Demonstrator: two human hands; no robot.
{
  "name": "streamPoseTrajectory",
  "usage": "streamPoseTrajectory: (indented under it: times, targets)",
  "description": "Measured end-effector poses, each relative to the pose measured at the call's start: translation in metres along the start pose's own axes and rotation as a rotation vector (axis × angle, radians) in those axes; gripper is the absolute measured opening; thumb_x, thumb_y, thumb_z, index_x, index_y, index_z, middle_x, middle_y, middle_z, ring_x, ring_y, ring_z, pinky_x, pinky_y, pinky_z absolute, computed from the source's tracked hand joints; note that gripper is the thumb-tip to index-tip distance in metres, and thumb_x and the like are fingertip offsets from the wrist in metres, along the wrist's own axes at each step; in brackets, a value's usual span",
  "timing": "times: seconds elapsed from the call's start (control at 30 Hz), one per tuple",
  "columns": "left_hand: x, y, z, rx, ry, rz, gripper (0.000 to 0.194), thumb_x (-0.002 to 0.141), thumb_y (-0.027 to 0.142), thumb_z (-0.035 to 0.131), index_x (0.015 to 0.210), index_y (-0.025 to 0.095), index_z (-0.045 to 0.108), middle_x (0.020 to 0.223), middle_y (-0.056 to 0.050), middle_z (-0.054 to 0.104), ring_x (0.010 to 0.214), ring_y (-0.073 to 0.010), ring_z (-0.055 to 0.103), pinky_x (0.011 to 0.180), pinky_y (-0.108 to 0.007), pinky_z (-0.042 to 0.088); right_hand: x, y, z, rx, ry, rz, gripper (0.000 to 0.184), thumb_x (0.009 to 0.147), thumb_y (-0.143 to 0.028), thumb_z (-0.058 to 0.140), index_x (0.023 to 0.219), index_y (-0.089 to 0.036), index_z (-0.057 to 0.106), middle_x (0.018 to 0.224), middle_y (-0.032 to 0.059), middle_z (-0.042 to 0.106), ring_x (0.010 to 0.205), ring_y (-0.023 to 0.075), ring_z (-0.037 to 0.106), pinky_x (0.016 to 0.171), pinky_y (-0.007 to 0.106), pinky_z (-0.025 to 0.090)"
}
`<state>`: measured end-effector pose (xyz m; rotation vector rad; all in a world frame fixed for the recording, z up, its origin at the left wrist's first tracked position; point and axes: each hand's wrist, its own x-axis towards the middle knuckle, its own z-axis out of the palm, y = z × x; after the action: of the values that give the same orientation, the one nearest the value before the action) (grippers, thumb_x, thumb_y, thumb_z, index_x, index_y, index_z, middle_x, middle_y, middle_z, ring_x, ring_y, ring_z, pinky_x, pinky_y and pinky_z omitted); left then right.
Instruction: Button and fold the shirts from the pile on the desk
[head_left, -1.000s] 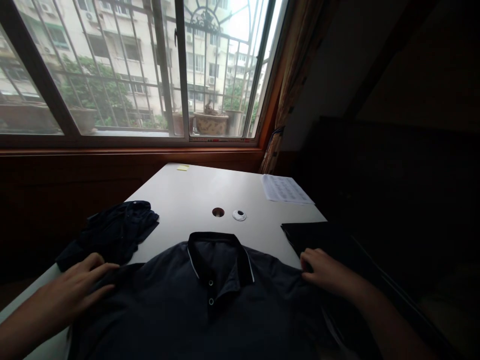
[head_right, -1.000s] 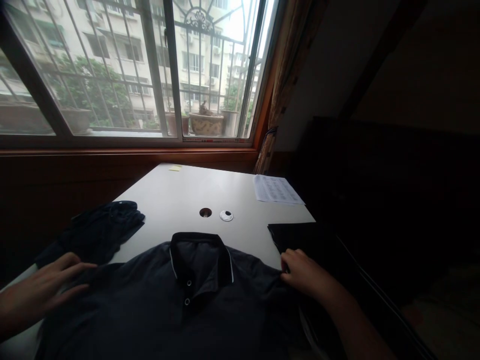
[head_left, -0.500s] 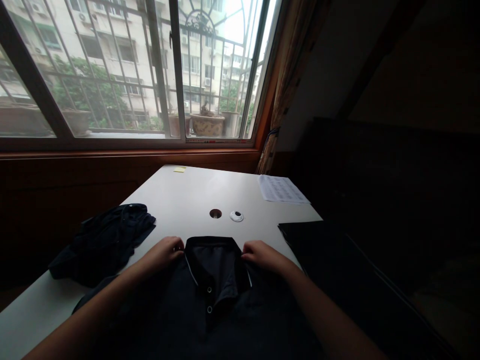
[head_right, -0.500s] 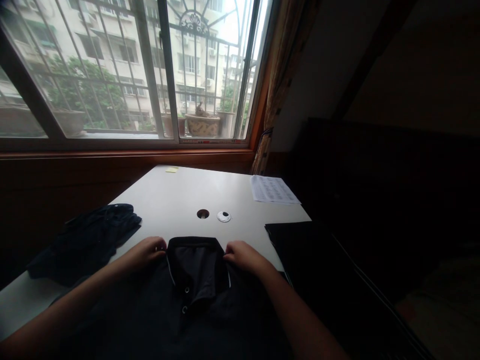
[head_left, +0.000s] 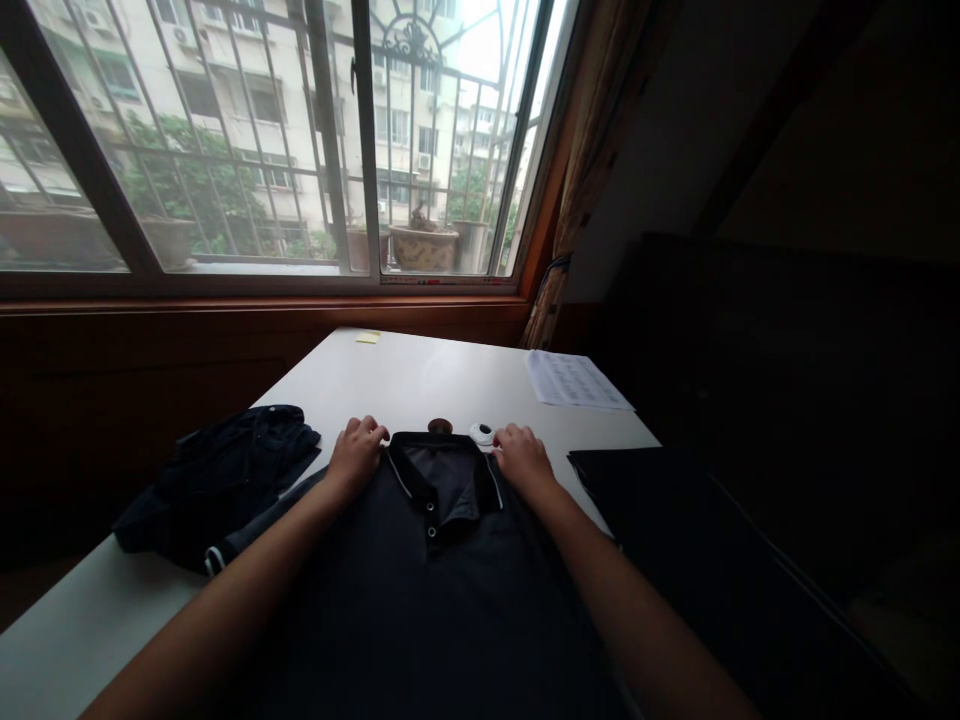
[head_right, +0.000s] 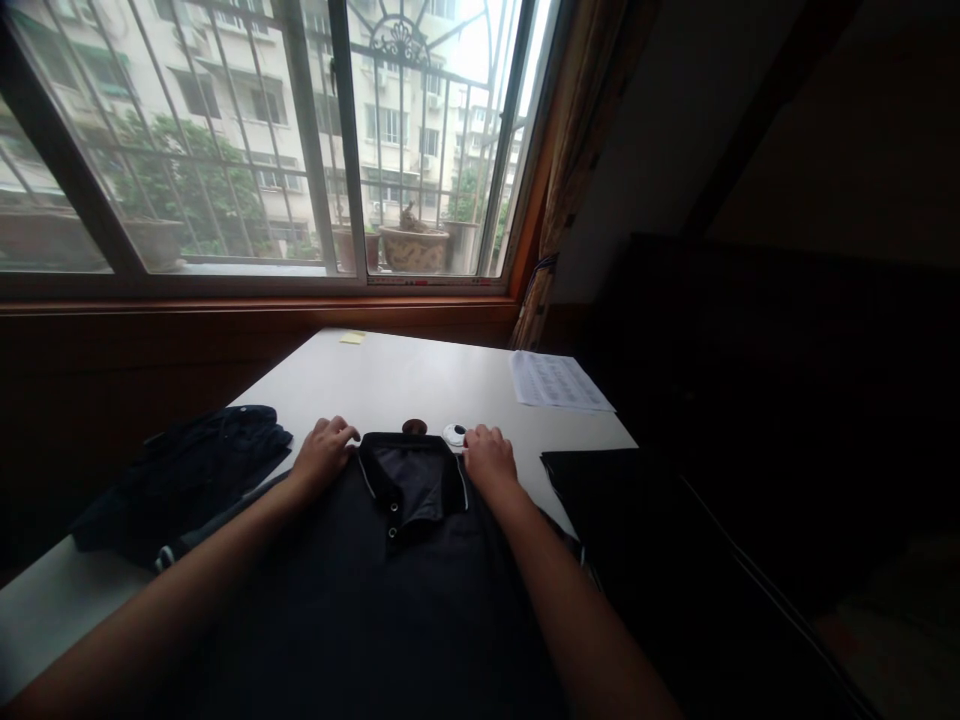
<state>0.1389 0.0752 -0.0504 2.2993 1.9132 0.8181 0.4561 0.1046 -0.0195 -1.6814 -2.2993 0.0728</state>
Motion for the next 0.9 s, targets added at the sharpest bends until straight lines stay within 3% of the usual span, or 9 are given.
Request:
streamPoseTrajectory:
  times: [0.07,0.17,0.23,0.3,0.4,0.6,0.7,0.9]
  targets:
    - [-0.004,0.006,0.003,-0.017,0.011,0.015,0.015,0.09,0.014,0.053,0.098,0.019,0.064,0.111,-0.014,0.057,0.108,-0.0317,0.05,0.088,-0.043,0.042,-0.01,-0.014,0.001,-0.005,0.039,-0.031,0.016,0.095,-0.017,0.056,0.107,-0.018,0.066,0.116,0.0145,0.061,0.113,0.0294,0.051,0.095,0.042,0.042]
    - [-0.014,0.018,0.0,-0.089,-0.035,0.088,0.015,0.092,0.015,0.048,0.099,0.02,0.061,0.102,-0.009,0.058,0.091,-0.0239,0.057,0.078,-0.035,0.045,-0.029,-0.032,-0.001,0.118,0.027,-0.265,0.014,0.096,-0.021,0.058,0.108,-0.02,0.066,0.114,0.0097,0.06,0.108,0.024,0.055,0.096,0.037,0.045]
    - [-0.019,0.028,-0.002,-0.157,-0.113,0.175,0.013,0.09,0.015,0.05,0.097,0.021,0.06,0.093,-0.005,0.06,0.079,-0.0186,0.058,0.07,-0.03,0.045,-0.041,-0.041,-0.002,0.239,-0.039,-0.461,0.014,0.093,-0.024,0.064,0.107,-0.022,0.067,0.112,0.0066,0.061,0.104,0.021,0.058,0.092,0.034,0.048]
    - [-0.025,0.037,-0.002,-0.218,-0.205,0.273,0.01,0.087,0.016,0.055,0.093,0.021,0.061,0.085,-0.001,0.062,0.072,-0.0153,0.058,0.066,-0.026,0.044,-0.051,-0.045,-0.001,0.297,-0.133,-0.572,0.021,0.087,-0.026,0.072,0.108,-0.024,0.068,0.111,0.0046,0.062,0.101,0.0202,0.059,0.089,0.033,0.05]
    - [-0.034,0.048,0.003,-0.307,-0.304,0.376,0.009,0.084,0.014,0.059,0.089,0.02,0.063,0.082,0.0,0.063,0.07,-0.0133,0.058,0.064,-0.024,0.043,-0.06,-0.045,0.008,0.268,-0.2,-0.589,0.029,0.079,-0.021,0.08,0.106,-0.025,0.07,0.108,0.0034,0.065,0.099,0.0213,0.057,0.089,0.035,0.049]
    - [-0.058,0.05,0.014,-0.487,-0.348,0.412,0.005,0.089,0.018,0.06,0.089,0.018,0.065,0.093,-0.005,0.063,0.086,-0.0175,0.059,0.077,-0.029,0.049,-0.073,-0.04,0.043,0.307,-0.078,-0.529,0.015,0.085,-0.014,0.071,0.096,-0.024,0.072,0.101,0.0034,0.067,0.096,0.0217,0.054,0.089,0.037,0.048]
    - [-0.064,0.046,0.016,-0.451,-0.353,0.5,0.009,0.09,0.02,0.064,0.098,0.021,0.067,0.1,-0.006,0.064,0.097,-0.0205,0.057,0.086,-0.034,0.049,-0.076,-0.038,0.05,0.356,-0.044,-0.526,0.016,0.085,-0.012,0.071,0.096,-0.024,0.071,0.1,0.0036,0.066,0.096,0.0215,0.054,0.087,0.037,0.048]
    - [-0.063,0.043,0.019,-0.261,-0.345,0.652,0.014,0.097,0.026,0.06,0.109,0.024,0.068,0.102,-0.005,0.064,0.093,-0.0198,0.057,0.082,-0.032,0.049,-0.078,-0.038,0.049,0.383,0.031,-0.66,0.009,0.093,-0.022,0.066,0.1,-0.025,0.071,0.097,0.0043,0.066,0.09,0.0206,0.055,0.082,0.036,0.047]
